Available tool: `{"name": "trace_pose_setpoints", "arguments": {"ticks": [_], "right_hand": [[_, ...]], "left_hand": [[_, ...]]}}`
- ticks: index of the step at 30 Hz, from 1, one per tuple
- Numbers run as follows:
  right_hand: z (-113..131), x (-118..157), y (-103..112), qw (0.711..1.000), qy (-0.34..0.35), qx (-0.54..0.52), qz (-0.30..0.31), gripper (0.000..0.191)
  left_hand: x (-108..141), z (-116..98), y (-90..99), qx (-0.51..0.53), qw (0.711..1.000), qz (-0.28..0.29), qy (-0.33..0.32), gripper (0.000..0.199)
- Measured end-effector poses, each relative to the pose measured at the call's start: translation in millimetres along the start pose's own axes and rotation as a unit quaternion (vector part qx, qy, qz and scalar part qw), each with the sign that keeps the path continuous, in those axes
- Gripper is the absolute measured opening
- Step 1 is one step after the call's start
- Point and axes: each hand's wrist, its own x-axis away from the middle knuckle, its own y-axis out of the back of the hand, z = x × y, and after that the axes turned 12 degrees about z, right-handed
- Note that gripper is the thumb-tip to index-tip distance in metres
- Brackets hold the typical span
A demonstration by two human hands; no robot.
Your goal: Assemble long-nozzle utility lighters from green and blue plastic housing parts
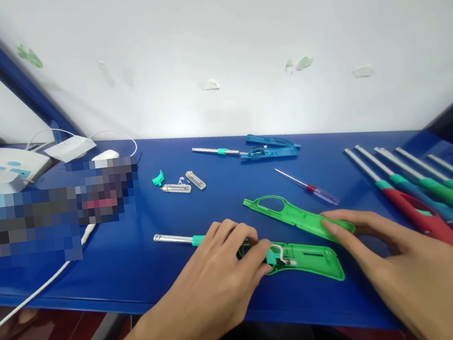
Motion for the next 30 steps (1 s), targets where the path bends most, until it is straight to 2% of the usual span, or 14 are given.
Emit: {"name": "trace_pose_setpoints", "arguments": {"ticks": [7, 12, 14, 18, 23, 27, 30], "right_hand": [[12, 9, 4, 0.997, 0.01, -0.066, -0.048, 0.02], [3, 5, 1, 0.992, 0.11, -0.046, 0.043, 0.015], [-1, 4, 0, 0.989, 0.126, -0.036, 0.072, 0.015], [-4, 3, -1, 0.989, 0.104, -0.024, 0.098, 0.02], [-1, 3, 0, 0.997, 0.06, -0.029, 0.045, 0.025], [-1, 3, 0, 0.997, 0.055, -0.033, 0.03, 0.038], [1, 3, 2, 0.998, 0.045, -0.032, 0.024, 0.033]], "left_hand": [[0, 0, -1.1, -0.019, 1.0, 0.0, 0.002, 0.026], [3, 0, -2.6, -0.011, 1.0, -0.014, 0.008, 0.023], [3, 1, -3.8, -0.001, 1.0, -0.025, 0.012, 0.021], [3, 1, -5.6, 0.014, 0.999, -0.045, 0.011, 0.015], [4, 2, -6.9, 0.014, 0.998, -0.066, 0.004, 0.013], [4, 2, -8.6, 0.015, 0.996, -0.082, 0.002, 0.01], [5, 2, -5.8, 0.014, 0.994, -0.112, -0.003, 0.009]]}}
